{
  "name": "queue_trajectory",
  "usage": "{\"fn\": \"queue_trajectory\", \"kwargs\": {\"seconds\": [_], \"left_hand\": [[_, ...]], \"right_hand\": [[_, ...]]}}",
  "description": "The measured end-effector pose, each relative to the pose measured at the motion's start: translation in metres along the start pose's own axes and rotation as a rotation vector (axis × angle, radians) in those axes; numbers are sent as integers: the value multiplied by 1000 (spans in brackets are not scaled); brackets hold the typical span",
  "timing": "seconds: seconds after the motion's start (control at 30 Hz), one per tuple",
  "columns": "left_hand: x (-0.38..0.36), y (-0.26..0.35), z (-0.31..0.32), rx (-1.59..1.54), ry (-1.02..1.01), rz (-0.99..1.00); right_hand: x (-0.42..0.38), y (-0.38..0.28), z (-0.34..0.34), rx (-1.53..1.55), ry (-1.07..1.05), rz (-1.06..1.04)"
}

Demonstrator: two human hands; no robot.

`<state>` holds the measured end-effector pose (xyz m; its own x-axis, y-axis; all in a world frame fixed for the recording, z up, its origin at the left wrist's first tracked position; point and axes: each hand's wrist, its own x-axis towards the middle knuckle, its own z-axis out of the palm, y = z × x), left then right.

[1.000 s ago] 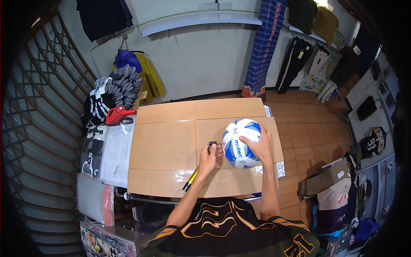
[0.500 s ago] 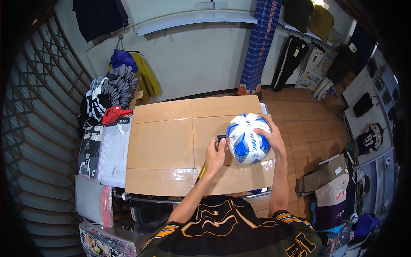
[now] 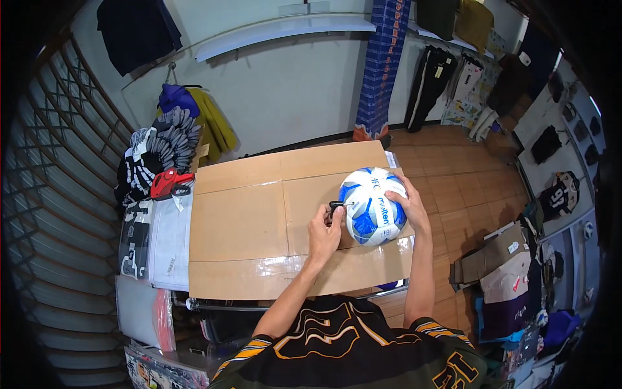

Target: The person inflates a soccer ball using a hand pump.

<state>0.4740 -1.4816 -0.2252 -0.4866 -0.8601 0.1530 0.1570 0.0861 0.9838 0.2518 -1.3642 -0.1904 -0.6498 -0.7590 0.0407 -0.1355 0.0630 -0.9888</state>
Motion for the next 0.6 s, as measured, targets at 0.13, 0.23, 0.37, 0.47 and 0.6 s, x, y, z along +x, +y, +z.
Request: {"fn": "queue_trajectory", "kwargs": {"seconds": [0.13, 0.23, 0.37, 0.47, 0.6], "left_hand": [[1, 0, 0, -11, 9, -3], [0, 2, 0, 1, 7, -7], [-1, 0, -3, 42, 4, 11], [1, 5, -4, 37, 9, -21], [6, 14, -12, 89, 4, -107]], "right_hand": [[-1, -1, 2, 9, 6, 7], [-3, 0, 2, 7, 16, 2], [-5, -5, 5, -9, 21, -10], [-10, -10, 9, -28, 35, -16], [-9, -6, 15, -80, 48, -52]]}}
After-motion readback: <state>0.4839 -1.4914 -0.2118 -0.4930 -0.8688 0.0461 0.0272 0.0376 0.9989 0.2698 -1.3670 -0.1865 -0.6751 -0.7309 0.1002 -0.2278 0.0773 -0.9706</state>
